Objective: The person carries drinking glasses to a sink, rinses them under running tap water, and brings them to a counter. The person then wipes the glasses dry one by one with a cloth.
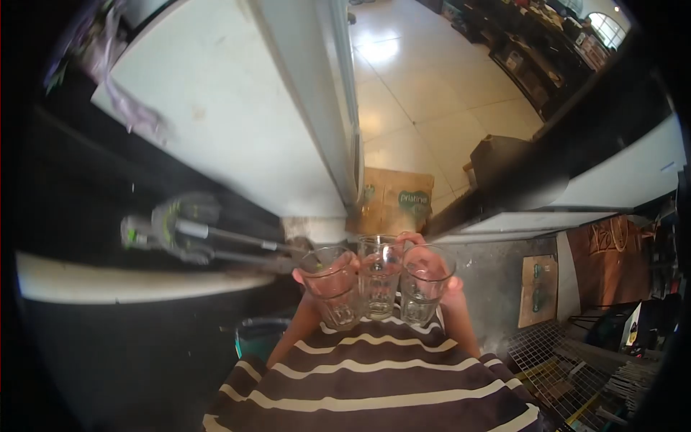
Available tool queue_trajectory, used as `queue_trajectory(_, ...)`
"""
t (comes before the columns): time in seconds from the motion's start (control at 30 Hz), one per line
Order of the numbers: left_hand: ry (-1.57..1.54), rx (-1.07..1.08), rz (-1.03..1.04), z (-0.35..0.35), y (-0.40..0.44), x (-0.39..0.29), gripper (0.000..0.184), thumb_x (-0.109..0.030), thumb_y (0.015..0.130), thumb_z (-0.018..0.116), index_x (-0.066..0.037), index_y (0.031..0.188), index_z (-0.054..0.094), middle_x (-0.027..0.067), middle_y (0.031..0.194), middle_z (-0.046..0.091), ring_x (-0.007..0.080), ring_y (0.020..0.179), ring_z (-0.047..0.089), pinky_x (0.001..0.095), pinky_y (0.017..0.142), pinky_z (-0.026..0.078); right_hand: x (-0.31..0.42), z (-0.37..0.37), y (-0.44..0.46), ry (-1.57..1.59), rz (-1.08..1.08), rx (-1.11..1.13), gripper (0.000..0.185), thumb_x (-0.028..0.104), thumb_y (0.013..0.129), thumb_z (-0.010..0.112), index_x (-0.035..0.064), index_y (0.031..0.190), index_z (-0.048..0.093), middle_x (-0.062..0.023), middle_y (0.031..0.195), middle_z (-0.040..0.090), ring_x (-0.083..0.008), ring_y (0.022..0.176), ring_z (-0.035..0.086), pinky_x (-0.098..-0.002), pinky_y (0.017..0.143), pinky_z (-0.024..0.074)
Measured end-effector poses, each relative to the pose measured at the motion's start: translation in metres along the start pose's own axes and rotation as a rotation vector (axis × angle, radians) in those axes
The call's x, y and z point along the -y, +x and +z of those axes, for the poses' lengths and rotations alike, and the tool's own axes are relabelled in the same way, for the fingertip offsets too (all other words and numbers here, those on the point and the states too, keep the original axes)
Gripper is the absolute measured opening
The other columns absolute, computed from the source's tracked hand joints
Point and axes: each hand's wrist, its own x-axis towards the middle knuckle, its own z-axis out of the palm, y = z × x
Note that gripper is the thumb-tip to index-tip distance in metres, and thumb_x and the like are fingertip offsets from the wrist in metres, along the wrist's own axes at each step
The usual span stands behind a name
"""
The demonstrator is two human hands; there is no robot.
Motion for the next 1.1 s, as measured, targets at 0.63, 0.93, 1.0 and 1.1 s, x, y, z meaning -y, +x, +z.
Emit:
queue_trajectory(0.63,0.211,-0.208,0.151,-0.081,0.295,-0.162,0.101,-0.079,0.051,0.063,-0.01,0.122,0.043,0.022,0.147,0.009,0.0458,0.131,0.019,0.0613,0.104,0.019,0.119,-0.205,0.295,0.19,0.013,0.012,0.081,0.065,0.073,0.051,-0.0072,0.109,0.049,-0.0182,0.126,0.037,-0.0281,0.122,0.038,-0.0398,0.102,0.0294)
queue_trajectory(0.93,0.167,-0.262,0.396,-0.114,0.365,-0.205,0.104,-0.082,0.052,0.058,-0.008,0.124,0.042,0.0259,0.146,0.012,0.0471,0.13,0.02,0.0631,0.102,0.019,0.108,-0.277,0.399,0.334,0.2,0.132,0.076,0.061,0.075,0.054,-0.0076,0.107,0.05,-0.0178,0.133,0.027,-0.0303,0.123,0.038,-0.0423,0.099,0.0343)
queue_trajectory(1.0,0.163,-0.354,0.394,-0.13,0.384,-0.217,0.097,-0.08,0.049,0.062,-0.013,0.118,0.047,0.0246,0.146,0.011,0.0483,0.129,0.022,0.0643,0.101,0.02,0.104,-0.301,0.426,0.33,0.265,0.162,0.078,0.063,0.073,0.056,-0.0056,0.109,0.05,-0.0177,0.134,0.026,-0.0317,0.123,0.038,-0.0443,0.099,0.0345)
queue_trajectory(1.1,0.216,-0.382,0.422,-0.155,0.411,-0.241,0.098,-0.08,0.05,0.062,-0.013,0.119,0.046,0.0246,0.146,0.011,0.0475,0.129,0.023,0.0631,0.101,0.021,0.091,-0.336,0.471,0.385,0.332,0.215,0.08,0.065,0.071,0.058,-0.0034,0.111,0.05,-0.0179,0.136,0.025,-0.0337,0.123,0.037,-0.0474,0.1,0.0343)
